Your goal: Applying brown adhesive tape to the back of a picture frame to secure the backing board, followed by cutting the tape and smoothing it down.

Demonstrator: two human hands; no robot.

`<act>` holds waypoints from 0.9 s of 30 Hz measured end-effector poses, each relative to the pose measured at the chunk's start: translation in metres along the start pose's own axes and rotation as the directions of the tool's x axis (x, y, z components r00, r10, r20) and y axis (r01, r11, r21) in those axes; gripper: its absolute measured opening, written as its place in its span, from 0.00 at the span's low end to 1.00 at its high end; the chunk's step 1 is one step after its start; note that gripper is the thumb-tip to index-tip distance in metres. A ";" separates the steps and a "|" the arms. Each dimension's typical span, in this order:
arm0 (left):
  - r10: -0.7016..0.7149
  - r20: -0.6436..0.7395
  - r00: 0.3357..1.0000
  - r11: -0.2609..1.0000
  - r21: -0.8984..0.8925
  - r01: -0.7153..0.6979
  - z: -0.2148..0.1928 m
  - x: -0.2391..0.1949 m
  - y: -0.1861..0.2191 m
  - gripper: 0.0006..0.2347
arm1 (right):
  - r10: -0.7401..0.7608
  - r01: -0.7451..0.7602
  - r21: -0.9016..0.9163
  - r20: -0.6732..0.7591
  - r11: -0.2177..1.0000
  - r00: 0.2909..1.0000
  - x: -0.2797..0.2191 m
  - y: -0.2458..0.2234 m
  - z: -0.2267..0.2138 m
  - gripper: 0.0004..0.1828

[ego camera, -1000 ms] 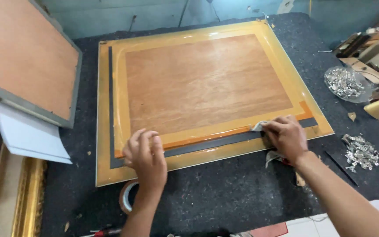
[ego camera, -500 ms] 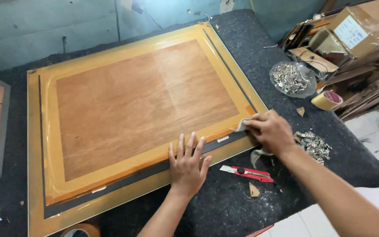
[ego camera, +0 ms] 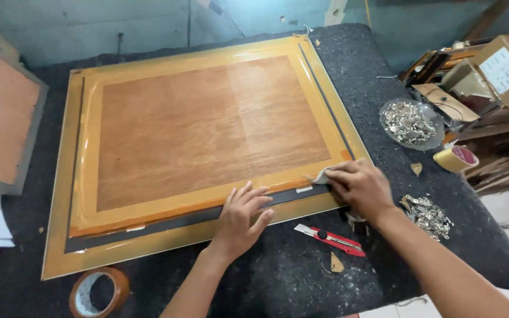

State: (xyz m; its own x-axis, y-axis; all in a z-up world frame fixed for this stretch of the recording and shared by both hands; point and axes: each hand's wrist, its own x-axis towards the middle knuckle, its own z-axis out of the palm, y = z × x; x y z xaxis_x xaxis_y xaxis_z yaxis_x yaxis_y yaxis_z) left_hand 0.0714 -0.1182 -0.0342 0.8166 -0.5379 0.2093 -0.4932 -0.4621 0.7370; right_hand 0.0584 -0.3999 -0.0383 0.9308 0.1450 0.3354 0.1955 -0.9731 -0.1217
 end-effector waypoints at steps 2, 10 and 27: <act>-0.026 -0.087 0.996 1.000 -0.014 0.025 -0.026 -0.018 0.006 0.09 | 0.054 -0.050 0.052 -0.062 0.997 0.997 -0.013 0.011 0.003 0.08; -0.205 -0.499 0.842 0.929 0.173 0.328 -0.121 -0.139 -0.026 0.07 | -0.181 0.199 0.171 -0.115 0.965 0.977 0.035 -0.126 0.032 0.03; -0.421 0.019 0.907 0.820 0.436 0.372 -0.167 -0.227 -0.074 0.03 | -0.466 0.423 0.291 0.097 0.858 0.879 0.112 -0.420 0.091 0.10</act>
State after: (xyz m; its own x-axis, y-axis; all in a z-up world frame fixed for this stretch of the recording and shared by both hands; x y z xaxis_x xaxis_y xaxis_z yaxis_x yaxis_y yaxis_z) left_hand -0.0278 0.1556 -0.0288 0.9424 -0.3067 -0.1331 -0.2316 -0.8860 0.4018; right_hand 0.1083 0.0416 -0.0346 0.7573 0.5985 0.2615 0.6513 -0.7219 -0.2340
